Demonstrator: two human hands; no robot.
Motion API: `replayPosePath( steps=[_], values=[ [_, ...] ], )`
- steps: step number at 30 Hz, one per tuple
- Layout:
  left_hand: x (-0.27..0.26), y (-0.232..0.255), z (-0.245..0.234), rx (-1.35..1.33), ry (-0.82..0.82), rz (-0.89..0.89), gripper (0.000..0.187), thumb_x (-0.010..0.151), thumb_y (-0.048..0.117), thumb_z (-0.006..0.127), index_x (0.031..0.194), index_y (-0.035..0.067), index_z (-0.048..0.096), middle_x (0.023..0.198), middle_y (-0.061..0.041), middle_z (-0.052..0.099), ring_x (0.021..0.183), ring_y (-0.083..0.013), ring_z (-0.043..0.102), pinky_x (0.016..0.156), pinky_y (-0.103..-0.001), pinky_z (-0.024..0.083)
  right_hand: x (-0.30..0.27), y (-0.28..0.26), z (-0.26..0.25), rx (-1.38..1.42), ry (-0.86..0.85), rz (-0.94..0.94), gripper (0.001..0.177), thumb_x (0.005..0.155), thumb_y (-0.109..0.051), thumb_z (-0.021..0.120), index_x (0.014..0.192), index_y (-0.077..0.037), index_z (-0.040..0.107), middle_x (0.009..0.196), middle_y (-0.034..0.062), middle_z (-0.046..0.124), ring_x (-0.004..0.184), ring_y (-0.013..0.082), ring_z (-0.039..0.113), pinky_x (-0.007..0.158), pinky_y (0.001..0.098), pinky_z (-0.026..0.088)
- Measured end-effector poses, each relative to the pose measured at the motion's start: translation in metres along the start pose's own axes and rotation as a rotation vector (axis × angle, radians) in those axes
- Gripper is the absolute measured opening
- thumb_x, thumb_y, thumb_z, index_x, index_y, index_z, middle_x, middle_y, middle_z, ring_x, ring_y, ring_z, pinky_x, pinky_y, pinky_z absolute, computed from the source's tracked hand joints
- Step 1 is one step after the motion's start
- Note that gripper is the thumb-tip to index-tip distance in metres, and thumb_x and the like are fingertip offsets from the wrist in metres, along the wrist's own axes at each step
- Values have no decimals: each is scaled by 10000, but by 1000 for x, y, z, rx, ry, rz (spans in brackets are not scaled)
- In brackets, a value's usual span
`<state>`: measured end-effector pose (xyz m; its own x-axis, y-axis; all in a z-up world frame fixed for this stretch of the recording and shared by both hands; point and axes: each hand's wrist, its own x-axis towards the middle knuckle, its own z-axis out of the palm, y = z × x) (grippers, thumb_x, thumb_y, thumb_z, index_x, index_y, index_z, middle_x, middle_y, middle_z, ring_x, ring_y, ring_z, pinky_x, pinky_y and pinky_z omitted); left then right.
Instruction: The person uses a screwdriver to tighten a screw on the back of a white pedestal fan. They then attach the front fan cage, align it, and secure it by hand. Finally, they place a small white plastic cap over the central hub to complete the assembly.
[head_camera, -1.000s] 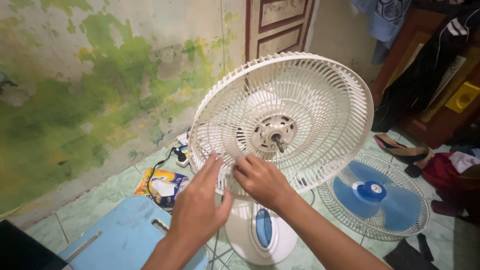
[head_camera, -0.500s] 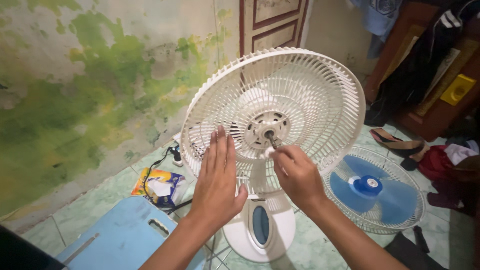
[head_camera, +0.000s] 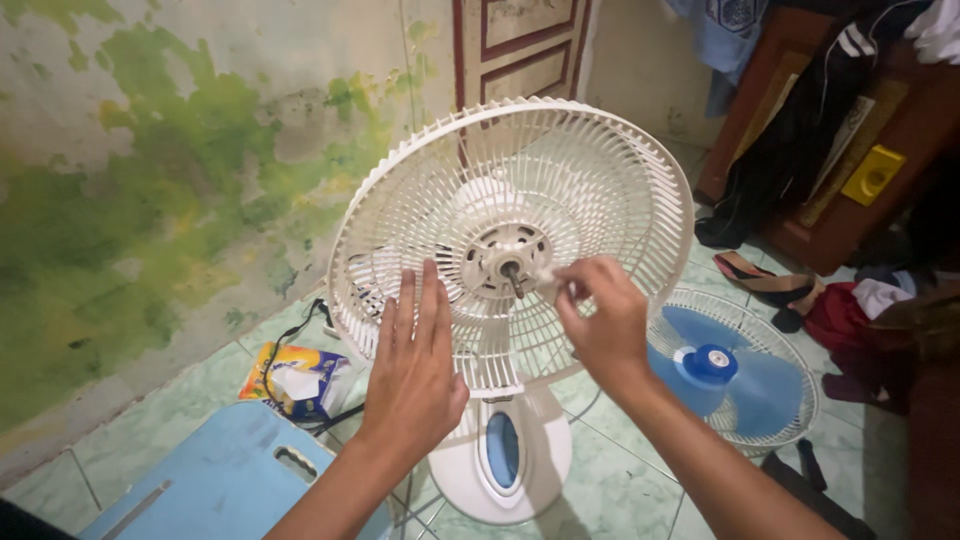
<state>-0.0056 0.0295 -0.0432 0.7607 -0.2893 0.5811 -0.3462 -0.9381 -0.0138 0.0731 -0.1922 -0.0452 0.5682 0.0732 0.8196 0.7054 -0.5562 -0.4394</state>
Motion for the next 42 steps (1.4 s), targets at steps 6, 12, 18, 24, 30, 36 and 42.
replayPosePath(
  steps=[6,12,18,24,30,36,42],
  values=[
    [0,3,3,-19,3,29,1001,670,186,702,1482,-157,228,1632,-284,85,1508,-474,92,1197,-549,168,0,2,-3,-23,-29,13,190,782,62,749,952,-17,718,917,84,678,739,177,668,681,309,546],
    [1,2,4,23,-12,30,1001,657,183,703,1483,-152,245,1629,-275,103,1504,-469,107,1192,-557,167,12,6,-12,7,81,26,157,818,60,736,961,0,709,948,90,682,783,150,689,699,277,568],
    [1,4,5,54,89,24,939,665,191,707,1463,-131,329,1602,-233,236,1457,-427,249,1209,-544,185,18,6,-6,-1,58,33,132,835,58,736,944,-16,725,933,85,695,797,154,694,701,279,580],
    [2,1,3,81,116,35,903,670,204,728,1448,-94,381,1579,-207,280,1420,-408,296,1202,-554,200,8,-1,-9,13,-5,-29,138,813,56,737,930,-17,721,930,89,701,778,166,697,683,300,568],
    [3,1,5,80,95,29,930,663,231,744,1459,-87,383,1581,-197,283,1400,-397,313,1188,-563,228,21,12,-10,4,139,112,149,794,67,732,920,-12,719,890,100,687,760,178,708,690,308,563],
    [5,8,3,95,74,24,962,653,256,755,1447,-110,355,1572,-229,262,1401,-414,304,1156,-577,243,-6,12,-27,25,-316,65,137,789,32,747,896,-52,732,927,73,700,791,212,720,684,318,585],
    [-4,28,8,-157,284,89,596,743,173,730,1277,-56,600,1484,-239,416,1381,-425,370,1128,-561,318,-26,35,-74,-93,-323,25,147,796,9,754,928,-46,723,948,72,700,804,234,703,684,333,567]
  ],
)
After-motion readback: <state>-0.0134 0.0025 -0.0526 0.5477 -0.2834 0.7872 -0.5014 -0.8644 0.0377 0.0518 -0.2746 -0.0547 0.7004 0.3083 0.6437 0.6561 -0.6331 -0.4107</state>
